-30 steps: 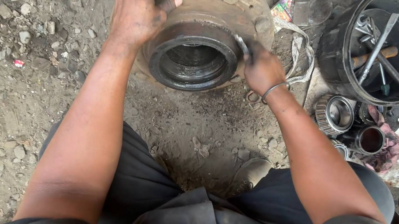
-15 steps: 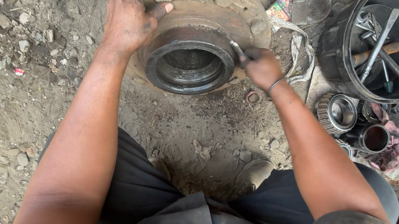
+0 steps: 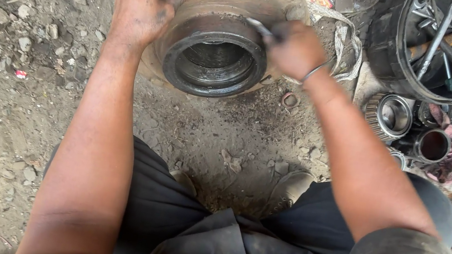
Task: The person uses a wire brush to clean the inner surface of a wheel hub. They hold the hub with one hand and scrub the interior with the other, rotating the hub to access different areas.
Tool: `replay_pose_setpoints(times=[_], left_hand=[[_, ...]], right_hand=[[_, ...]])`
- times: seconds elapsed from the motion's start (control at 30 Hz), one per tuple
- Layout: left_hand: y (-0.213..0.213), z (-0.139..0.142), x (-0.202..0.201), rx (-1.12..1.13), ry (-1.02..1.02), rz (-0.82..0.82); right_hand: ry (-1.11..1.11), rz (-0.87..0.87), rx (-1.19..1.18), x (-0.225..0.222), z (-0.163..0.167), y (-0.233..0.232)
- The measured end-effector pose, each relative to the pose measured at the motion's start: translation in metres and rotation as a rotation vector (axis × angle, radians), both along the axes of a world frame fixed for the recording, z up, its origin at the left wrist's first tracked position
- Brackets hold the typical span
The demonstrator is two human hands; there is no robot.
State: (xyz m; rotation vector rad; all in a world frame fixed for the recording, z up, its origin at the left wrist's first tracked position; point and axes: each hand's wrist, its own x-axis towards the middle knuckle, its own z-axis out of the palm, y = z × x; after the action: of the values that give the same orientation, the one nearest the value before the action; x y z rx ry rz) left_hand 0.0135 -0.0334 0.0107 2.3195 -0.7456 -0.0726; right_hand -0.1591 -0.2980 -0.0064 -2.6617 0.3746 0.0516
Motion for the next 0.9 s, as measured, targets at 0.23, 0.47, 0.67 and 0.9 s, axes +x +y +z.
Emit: replay_pose_setpoints(times=[0.23, 0.47, 0.67, 0.9], left_hand=[[0.000, 0.008, -0.005, -0.036, 0.021, -0.004], [-0.005, 0.005, -0.005, -0.059, 0.011, -0.011], [-0.002, -0.001, -0.005, -0.133, 0.046, -0.047], [-0.003, 0.003, -0.005, -0.239, 0.076, -0.036]], right_hand=[[0.030, -0.138, -0.012, 0.003, 0.022, 0.014], [-0.095, -0.063, -0.021, 0.005, 0.037, 0.029], [-0.218, 0.090, -0.139, 0.006, 0.034, 0.021], [-0.031, -0.092, 0.123, 0.000, -0.013, -0.007]])
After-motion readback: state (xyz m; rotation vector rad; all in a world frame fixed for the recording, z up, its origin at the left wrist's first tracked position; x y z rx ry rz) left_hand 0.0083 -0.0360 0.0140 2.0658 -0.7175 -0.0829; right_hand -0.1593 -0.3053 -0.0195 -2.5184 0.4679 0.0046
